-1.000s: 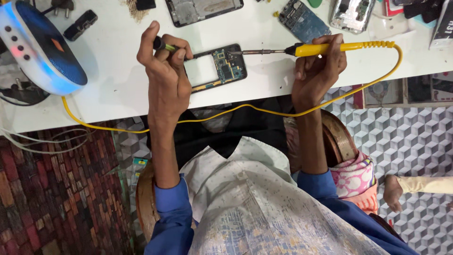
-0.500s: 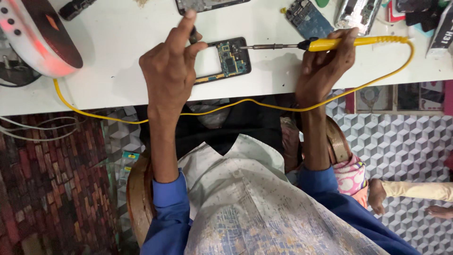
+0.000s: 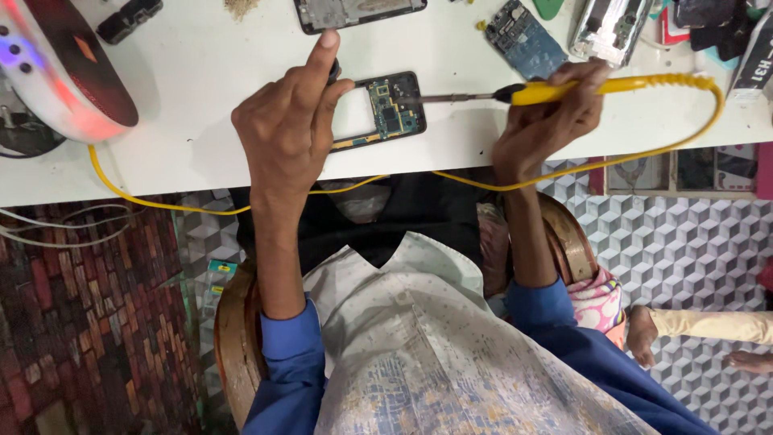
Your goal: The person uses a soldering iron and a green-handled tool to work on the circuit board of a disassembled mobile phone. They repeatedly apply the soldering iron to specific points on the board while holding the other tool steady.
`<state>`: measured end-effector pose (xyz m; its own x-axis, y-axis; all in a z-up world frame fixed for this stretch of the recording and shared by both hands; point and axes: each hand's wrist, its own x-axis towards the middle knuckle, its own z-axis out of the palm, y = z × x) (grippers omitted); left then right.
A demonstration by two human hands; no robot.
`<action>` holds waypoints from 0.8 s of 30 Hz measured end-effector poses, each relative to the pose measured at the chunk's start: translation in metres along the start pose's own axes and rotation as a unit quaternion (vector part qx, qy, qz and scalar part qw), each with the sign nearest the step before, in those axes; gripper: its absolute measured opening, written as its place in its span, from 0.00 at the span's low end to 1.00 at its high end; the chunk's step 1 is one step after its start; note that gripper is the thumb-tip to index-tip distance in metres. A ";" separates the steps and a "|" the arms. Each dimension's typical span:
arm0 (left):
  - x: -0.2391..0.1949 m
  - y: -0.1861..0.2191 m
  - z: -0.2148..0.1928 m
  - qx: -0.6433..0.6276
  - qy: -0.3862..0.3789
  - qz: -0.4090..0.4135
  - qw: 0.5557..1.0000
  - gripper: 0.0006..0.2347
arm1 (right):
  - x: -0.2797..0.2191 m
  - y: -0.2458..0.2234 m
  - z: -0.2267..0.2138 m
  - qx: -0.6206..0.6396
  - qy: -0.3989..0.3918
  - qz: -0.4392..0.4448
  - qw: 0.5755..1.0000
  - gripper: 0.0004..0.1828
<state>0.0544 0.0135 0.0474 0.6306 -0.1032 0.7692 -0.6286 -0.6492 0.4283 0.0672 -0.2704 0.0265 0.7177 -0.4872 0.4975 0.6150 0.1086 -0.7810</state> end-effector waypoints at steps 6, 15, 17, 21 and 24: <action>-0.003 -0.003 0.002 -0.015 0.011 -0.011 1.000 0.31 | -0.005 0.006 0.000 -0.045 -0.013 -0.016 0.999 0.27; -0.007 -0.006 0.004 -0.014 0.032 -0.002 0.999 0.31 | -0.003 0.005 -0.005 -0.019 0.000 0.012 1.000 0.26; -0.008 -0.006 0.004 -0.018 0.029 -0.002 0.999 0.31 | -0.004 0.006 -0.006 -0.024 0.009 0.009 1.000 0.26; -0.006 -0.007 0.004 -0.016 0.018 -0.016 1.000 0.29 | -0.003 0.006 -0.007 -0.044 0.006 0.020 0.999 0.26; -0.005 -0.007 0.003 -0.023 0.019 -0.017 0.999 0.29 | -0.002 0.006 -0.005 -0.039 -0.010 0.013 0.999 0.28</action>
<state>0.0573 0.0164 0.0388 0.6357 -0.0526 0.7702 -0.6274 -0.6165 0.4757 0.0684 -0.2727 0.0188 0.7398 -0.4674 0.4840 0.5695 0.0517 -0.8204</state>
